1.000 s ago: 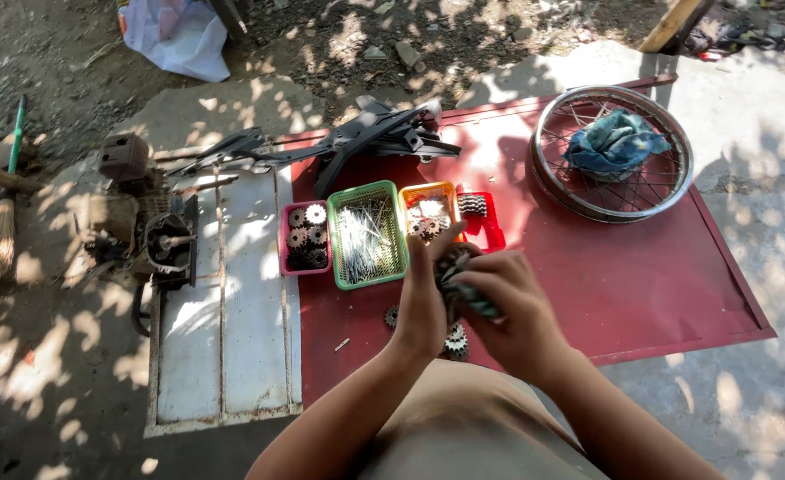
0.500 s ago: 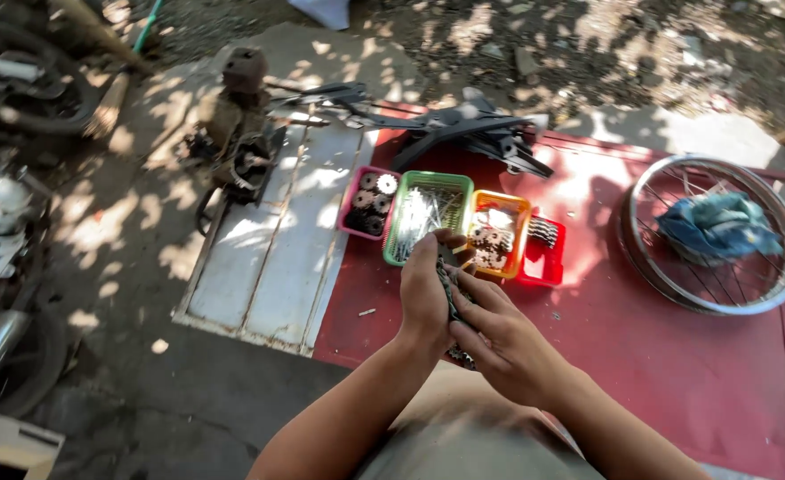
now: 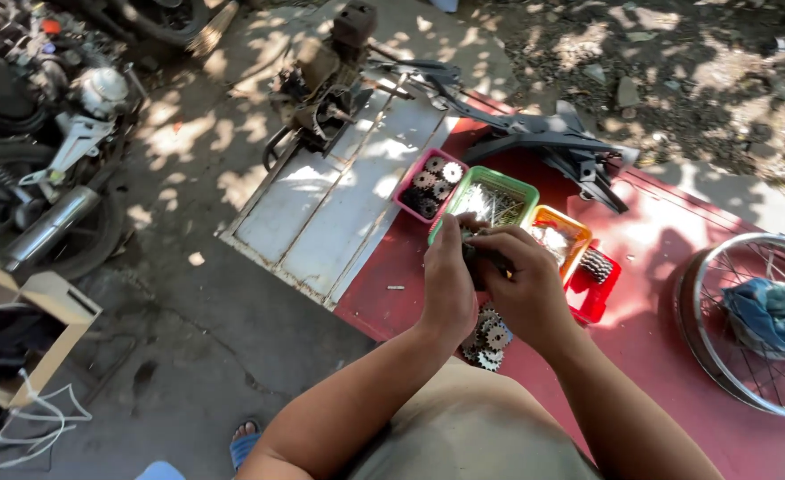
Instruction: The person cleans several small metal gears using a dark cloth. They pick up each gear from a red workbench, wipe it thoroughly, and place it back down. The workbench also holds several colorful plastic baskets containing other small parts.
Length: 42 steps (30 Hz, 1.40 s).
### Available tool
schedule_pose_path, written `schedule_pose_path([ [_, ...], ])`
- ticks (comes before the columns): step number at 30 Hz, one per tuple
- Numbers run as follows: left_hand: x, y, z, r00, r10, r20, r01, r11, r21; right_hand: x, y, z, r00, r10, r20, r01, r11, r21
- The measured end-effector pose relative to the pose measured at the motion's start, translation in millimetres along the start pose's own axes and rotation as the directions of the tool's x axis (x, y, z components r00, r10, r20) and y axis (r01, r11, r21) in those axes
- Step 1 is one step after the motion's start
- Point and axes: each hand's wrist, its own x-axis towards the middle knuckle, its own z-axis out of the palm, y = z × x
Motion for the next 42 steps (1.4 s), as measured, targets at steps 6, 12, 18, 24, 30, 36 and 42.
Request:
schedule_pose_path([
  [6, -8.0, 17.6, -18.2, 0.973, 0.173, -0.152, -0.176, 0.984, 0.0, 12.2, -16.8, 26.0, 0.972, -0.196, 0.132, 0.2, 0.98, -0.014],
  [12, -16.4, 47.1, -9.4, 0.931, 0.279, -0.234, -0.276, 0.96, 0.046, 13.6, -30.1, 39.5, 0.952, -0.252, 0.176, 0.255, 0.967, 0.007],
  [18, -8.5, 29.2, -21.5, 0.922, 0.333, -0.199, -0.285, 0.929, 0.235, 32.0, -21.0, 37.2, 0.935, -0.315, 0.162, 0.323, 0.946, -0.024],
  [24, -20.7, 50.9, 0.5, 0.919, 0.365, -0.15, -0.304, 0.897, 0.321, 40.1, 0.7, 39.4, 0.93, -0.357, 0.088, 0.359, 0.933, -0.012],
  [30, -6.0, 43.7, -1.2, 0.946, 0.291, -0.144, -0.258, 0.944, 0.207, 27.8, -12.1, 28.3, 0.941, -0.313, 0.127, 0.313, 0.949, 0.017],
  [36, 3.3, 46.8, 6.4, 0.98, 0.144, -0.135, -0.151, 0.987, -0.047, 10.8, -35.0, 26.2, 0.958, -0.288, 0.004, 0.287, 0.952, -0.107],
  [42, 2.6, 37.6, 24.8, 0.996, 0.018, -0.083, -0.02, 1.0, -0.022, 7.5, -18.5, 13.2, 0.964, -0.254, -0.082, 0.241, 0.96, -0.14],
])
